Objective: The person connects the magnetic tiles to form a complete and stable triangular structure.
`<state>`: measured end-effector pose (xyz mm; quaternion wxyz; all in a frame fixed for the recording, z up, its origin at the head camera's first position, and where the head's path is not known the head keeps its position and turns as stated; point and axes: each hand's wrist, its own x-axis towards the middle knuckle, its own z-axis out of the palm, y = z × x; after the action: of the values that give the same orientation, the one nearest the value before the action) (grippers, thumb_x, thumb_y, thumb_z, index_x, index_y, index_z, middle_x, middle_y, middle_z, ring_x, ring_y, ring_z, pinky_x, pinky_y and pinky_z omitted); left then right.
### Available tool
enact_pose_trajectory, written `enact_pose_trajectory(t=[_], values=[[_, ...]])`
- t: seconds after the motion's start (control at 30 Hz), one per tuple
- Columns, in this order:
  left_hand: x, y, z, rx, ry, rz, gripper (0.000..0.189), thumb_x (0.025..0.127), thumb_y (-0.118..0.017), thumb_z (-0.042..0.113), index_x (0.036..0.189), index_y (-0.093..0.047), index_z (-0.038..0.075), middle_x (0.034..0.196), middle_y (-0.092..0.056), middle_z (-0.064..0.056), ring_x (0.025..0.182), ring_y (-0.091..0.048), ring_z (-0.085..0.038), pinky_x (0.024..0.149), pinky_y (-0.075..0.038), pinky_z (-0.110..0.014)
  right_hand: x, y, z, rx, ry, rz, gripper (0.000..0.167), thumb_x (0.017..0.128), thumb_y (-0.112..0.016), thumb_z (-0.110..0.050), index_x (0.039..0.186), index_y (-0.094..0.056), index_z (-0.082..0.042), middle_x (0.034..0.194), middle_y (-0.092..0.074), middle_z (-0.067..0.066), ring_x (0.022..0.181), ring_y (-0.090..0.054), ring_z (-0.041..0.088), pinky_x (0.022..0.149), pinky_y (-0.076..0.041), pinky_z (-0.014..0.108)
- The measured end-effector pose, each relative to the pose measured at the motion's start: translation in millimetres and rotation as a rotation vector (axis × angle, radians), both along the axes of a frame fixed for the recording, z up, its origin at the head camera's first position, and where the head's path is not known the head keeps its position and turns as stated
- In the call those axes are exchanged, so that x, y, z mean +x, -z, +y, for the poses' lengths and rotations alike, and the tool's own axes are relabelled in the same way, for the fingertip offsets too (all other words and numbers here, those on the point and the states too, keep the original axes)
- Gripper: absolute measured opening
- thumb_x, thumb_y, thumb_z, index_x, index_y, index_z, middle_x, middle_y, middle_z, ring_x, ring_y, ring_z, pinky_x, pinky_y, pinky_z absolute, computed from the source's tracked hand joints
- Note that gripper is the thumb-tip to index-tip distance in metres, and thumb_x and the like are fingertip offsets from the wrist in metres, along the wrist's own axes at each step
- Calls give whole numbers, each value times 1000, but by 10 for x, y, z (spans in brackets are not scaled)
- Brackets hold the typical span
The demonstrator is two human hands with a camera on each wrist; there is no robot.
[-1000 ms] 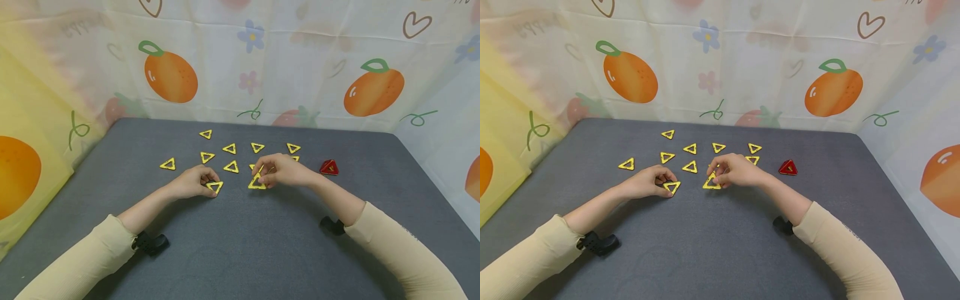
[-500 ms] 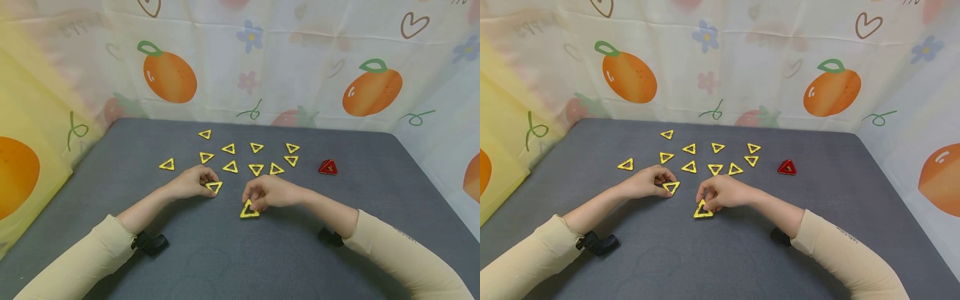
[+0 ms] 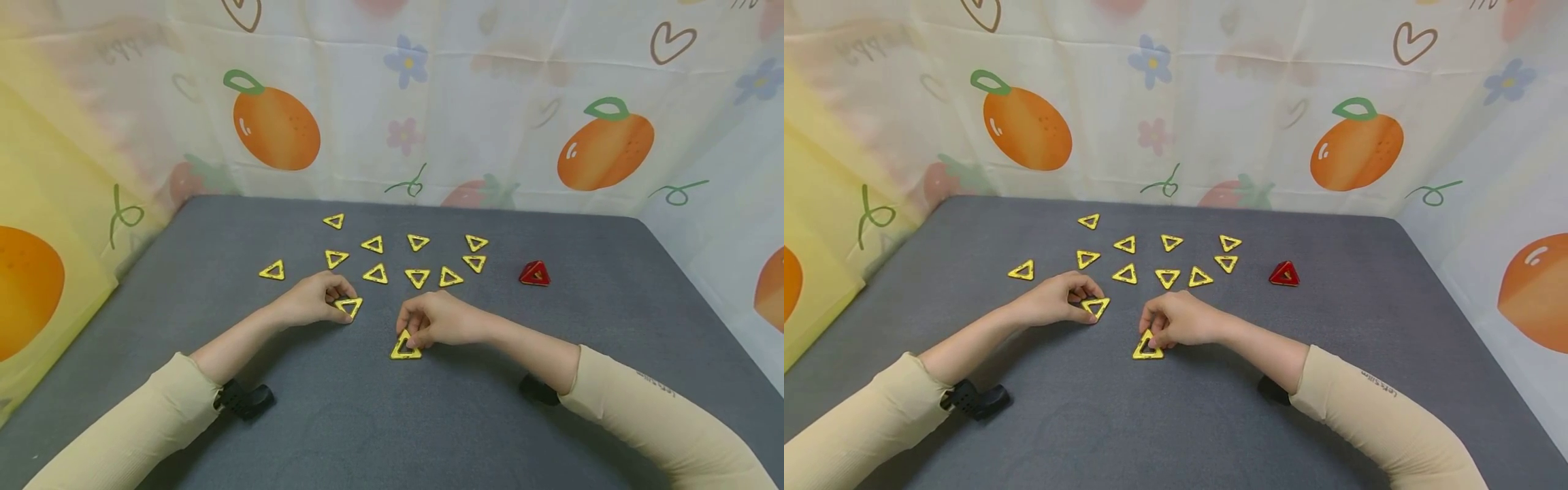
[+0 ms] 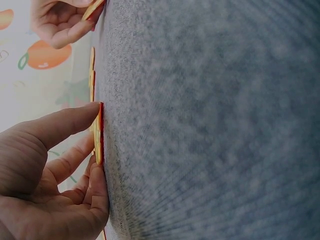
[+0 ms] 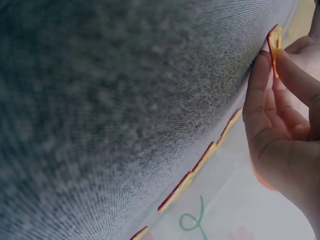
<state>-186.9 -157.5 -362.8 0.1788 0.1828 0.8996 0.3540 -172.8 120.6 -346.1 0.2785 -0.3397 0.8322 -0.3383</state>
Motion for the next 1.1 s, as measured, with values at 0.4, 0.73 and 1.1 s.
enact_pose_trajectory(t=[0.4, 0.73, 1.1], values=[[-9, 17, -8, 1, 0, 5, 38, 83, -80, 21, 117, -65, 11, 121, -59, -13, 110, -58, -27, 93, -50, -45, -7, 41, -2, 17, 5, 27, 18, 87, -74, -11, 105, -68, -10, 81, -69, 2, 67, -66, 10, 61, -52, 21], [-2, 15, 4, 0, -1, 10, 38, 83, -80, 21, 117, -66, 11, 120, -59, -13, 109, -58, -27, 93, -50, -45, -18, 41, 8, 16, -3, 39, 21, 89, -73, -14, 108, -67, -9, 84, -68, 3, 68, -65, 8, 63, -54, 22], [4, 7, 4, -3, -5, 11, 38, 83, -80, 21, 117, -66, 12, 121, -59, -12, 111, -58, -27, 96, -50, -45, -19, 22, 67, 45, -17, 98, 39, 76, -86, -19, 110, -67, -14, 95, -65, 1, 70, -63, 4, 66, -53, 21]])
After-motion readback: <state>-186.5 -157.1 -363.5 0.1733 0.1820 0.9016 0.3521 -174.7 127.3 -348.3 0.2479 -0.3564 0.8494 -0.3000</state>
